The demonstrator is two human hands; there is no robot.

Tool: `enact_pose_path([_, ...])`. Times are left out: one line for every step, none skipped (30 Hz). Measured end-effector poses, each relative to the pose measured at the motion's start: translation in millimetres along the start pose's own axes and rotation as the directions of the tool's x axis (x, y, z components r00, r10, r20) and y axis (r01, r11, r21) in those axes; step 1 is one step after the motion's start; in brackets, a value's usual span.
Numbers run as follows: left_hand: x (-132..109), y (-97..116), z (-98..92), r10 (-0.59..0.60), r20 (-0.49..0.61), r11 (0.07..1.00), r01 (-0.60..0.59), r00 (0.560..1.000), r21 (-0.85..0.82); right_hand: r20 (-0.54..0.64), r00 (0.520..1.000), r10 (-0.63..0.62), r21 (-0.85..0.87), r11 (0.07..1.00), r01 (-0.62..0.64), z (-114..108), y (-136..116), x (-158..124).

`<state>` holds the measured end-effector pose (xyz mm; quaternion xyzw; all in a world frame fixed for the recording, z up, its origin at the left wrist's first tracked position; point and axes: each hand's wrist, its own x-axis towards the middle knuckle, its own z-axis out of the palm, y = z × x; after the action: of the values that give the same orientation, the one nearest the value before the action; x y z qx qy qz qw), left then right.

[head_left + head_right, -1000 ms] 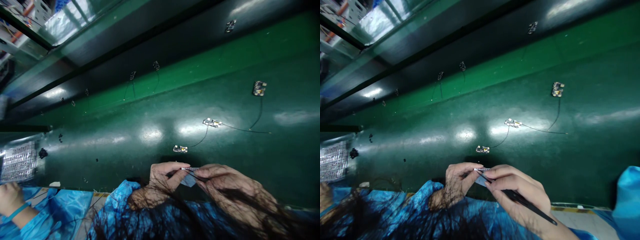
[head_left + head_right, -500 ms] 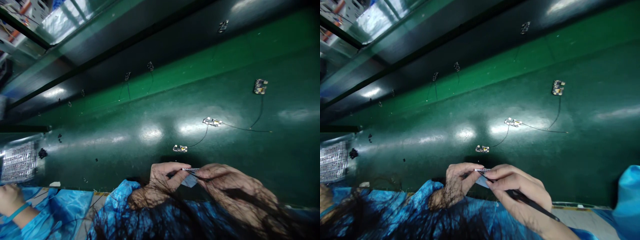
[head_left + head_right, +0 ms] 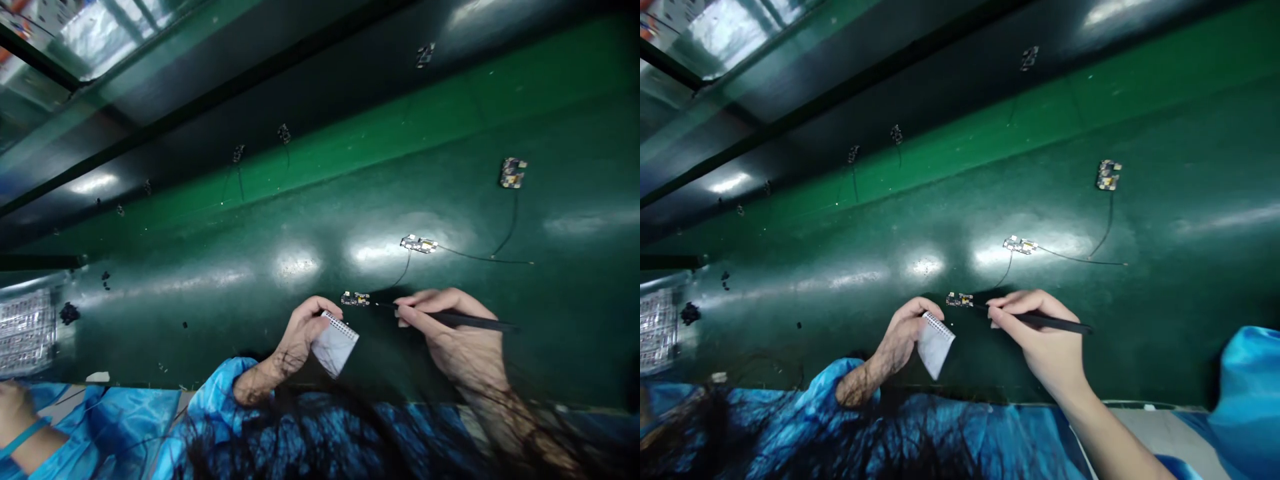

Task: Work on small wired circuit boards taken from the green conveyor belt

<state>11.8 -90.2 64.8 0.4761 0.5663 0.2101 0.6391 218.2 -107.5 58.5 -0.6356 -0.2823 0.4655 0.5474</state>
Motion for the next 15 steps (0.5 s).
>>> enact_pose_path([2.8, -1.0, -0.7, 0.035, -0.030, 0.998, -0.033, 0.999, 0.056, 0.006, 1.000, 0.008, -0.019, 1.000, -0.007, 0.5, 5.8, 3.2])
enact_pose_path([5.1, -0.9, -0.5, 0.066, -0.048, 0.991, -0.060, 0.997, 0.120, 0.015, 1.000, 0.008, -0.051, 0.999, -0.007, 1.5, 10.3, 5.3])
enact_pose_path([7.0, 0.2, 0.4, 0.098, -0.054, 0.978, -0.086, 0.994, 0.188, 0.026, 1.000, 0.001, -0.091, 0.996, 0.001, 3.0, 13.6, 6.2])
enact_pose_path([8.8, 2.0, 1.6, 0.122, -0.052, 0.964, -0.105, 0.991, 0.244, 0.035, 0.999, -0.009, -0.128, 0.992, 0.013, 5.0, 15.6, 6.1])
enact_pose_path([10.6, 4.1, 2.9, 0.140, -0.036, 0.946, -0.123, 0.990, 0.300, 0.045, 0.999, -0.019, -0.159, 0.987, 0.026, 7.1, 16.7, 5.3])
enact_pose_path([12.5, 6.3, 4.2, 0.160, -0.007, 0.918, -0.146, 0.987, 0.368, 0.053, 0.998, -0.031, -0.182, 0.982, 0.040, 9.4, 17.2, 4.2])
enact_pose_path([14.6, 8.3, 5.2, 0.189, 0.037, 0.870, -0.185, 0.981, 0.456, 0.061, 0.997, -0.043, -0.198, 0.979, 0.054, 11.5, 17.4, 3.1])
enact_pose_path([16.7, 9.9, 6.0, 0.223, 0.090, 0.797, -0.235, 0.971, 0.556, 0.067, 0.996, -0.052, -0.207, 0.976, 0.065, 13.3, 17.5, 2.1])
enact_pose_path([18.7, 11.0, 6.5, 0.255, 0.148, 0.701, -0.288, 0.956, 0.652, 0.072, 0.995, -0.061, -0.212, 0.974, 0.076, 14.7, 17.6, 1.3])
enact_pose_path([20.3, 11.4, 6.8, 0.279, 0.201, 0.600, -0.334, 0.939, 0.727, 0.076, 0.995, -0.070, -0.219, 0.972, 0.085, 15.7, 17.8, 0.8])
enact_pose_path([21.4, 11.2, 7.0, 0.291, 0.239, 0.523, -0.363, 0.927, 0.771, 0.080, 0.994, -0.077, -0.226, 0.970, 0.093, 16.2, 18.0, 0.6])
enact_pose_path([22.1, 10.2, 7.0, 0.310, 0.256, 0.473, -0.382, 0.916, 0.794, 0.081, 0.993, -0.082, -0.229, 0.968, 0.098, 16.4, 18.2, 0.6])
enact_pose_path([22.3, 8.7, 7.0, 0.352, 0.267, 0.423, -0.407, 0.897, 0.810, 0.082, 0.993, -0.083, -0.231, 0.968, 0.100, 16.2, 18.4, 0.7])
enact_pose_path([22.3, 6.5, 6.9, 0.418, 0.281, 0.355, -0.440, 0.864, 0.825, 0.084, 0.993, -0.082, -0.230, 0.968, 0.099, 16.0, 18.3, 0.8])
enact_pose_path([22.2, 4.0, 6.8, 0.501, 0.303, 0.258, -0.474, 0.811, 0.842, 0.087, 0.993, -0.077, -0.224, 0.970, 0.095, 15.6, 18.2, 0.9])
